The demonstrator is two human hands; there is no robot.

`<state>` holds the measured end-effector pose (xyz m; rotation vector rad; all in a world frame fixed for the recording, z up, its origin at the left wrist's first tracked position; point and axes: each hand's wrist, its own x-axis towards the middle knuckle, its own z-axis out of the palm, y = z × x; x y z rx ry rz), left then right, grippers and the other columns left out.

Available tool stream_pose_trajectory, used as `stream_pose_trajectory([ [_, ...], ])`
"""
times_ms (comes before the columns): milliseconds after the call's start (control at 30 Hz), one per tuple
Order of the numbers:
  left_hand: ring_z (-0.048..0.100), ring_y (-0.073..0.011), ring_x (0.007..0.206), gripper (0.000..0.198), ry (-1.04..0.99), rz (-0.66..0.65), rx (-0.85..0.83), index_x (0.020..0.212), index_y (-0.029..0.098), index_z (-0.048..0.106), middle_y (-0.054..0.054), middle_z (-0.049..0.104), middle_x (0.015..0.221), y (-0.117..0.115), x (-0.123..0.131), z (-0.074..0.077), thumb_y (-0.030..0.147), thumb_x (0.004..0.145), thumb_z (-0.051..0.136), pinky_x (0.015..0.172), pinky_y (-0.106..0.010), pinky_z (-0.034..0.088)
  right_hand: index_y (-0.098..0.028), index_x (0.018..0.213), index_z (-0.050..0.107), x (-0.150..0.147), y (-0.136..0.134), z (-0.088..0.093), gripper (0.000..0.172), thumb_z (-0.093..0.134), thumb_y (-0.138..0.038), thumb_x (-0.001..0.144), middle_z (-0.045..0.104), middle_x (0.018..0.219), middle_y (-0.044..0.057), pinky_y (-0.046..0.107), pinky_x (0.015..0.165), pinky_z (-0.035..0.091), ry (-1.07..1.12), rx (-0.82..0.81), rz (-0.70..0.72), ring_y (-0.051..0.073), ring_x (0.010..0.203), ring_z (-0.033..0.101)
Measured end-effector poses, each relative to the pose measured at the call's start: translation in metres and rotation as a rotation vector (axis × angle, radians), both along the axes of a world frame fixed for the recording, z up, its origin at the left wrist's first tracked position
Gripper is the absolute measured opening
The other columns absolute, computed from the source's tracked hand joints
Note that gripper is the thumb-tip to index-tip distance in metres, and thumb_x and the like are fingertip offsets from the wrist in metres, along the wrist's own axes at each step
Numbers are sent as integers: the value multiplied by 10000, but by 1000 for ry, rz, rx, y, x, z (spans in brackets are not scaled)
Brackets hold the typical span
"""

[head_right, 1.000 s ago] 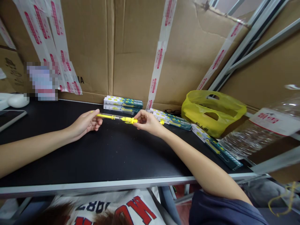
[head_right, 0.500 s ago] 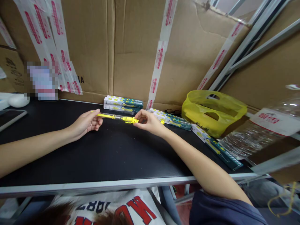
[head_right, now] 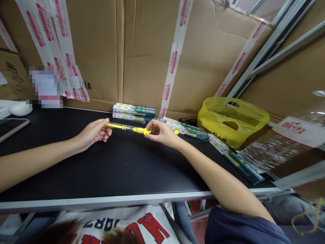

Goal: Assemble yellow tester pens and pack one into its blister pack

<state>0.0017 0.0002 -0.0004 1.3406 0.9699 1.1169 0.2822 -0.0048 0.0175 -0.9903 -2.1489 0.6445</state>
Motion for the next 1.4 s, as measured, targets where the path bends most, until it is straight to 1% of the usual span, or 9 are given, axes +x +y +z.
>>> stream_pose_trajectory([
  [133,498,-86,432,315,81,-12,29,768,185,449,5,580,564,1,1,0,482,820,537,428,-199,419,-189,868,508,2,1,-2,252,685,-293,723,595,807,7,241,565,464,-24,-13,18,119,662,576],
  [267,496,-83,430,286,137,-29,12,775,185,437,2,587,572,1,2,0,452,859,493,429,-198,426,-184,876,521,4,4,-5,230,669,-295,741,597,810,12,241,580,469,-79,1,33,121,682,572],
  [500,497,-76,442,263,131,-21,-5,792,183,437,12,583,579,-1,2,2,428,884,463,440,-189,429,-178,890,522,5,5,-6,265,695,-307,735,593,784,2,230,567,458,-76,-34,54,106,645,555],
  [733,497,-79,440,277,68,-6,6,794,180,441,9,574,575,0,2,1,444,862,491,430,-190,424,-174,894,520,4,1,2,306,726,-316,718,599,756,-1,219,547,471,8,-97,60,95,610,569],
  [967,499,-80,441,285,51,6,6,780,178,446,10,573,573,3,0,0,447,862,488,435,-195,423,-168,883,522,4,3,2,305,736,-309,718,604,707,-11,211,520,486,103,-143,80,84,553,575],
  [1067,505,-82,447,294,34,-1,-2,781,180,446,10,578,578,3,0,-1,461,852,498,441,-198,424,-165,858,517,3,3,2,293,736,-304,722,610,686,-17,214,516,493,157,-172,111,81,527,585],
  [1200,512,-85,454,296,5,-12,1,786,178,454,7,580,584,2,0,-1,463,838,515,446,-199,419,-169,830,501,2,3,4,291,735,-306,726,635,722,-10,227,524,511,263,-213,146,85,522,604],
  [1400,506,-78,455,292,-39,-12,0,784,173,459,11,577,594,2,-1,-1,455,830,524,454,-195,416,-160,858,520,0,1,7,270,694,-346,767,647,747,3,235,517,528,312,-223,132,78,506,592],
])
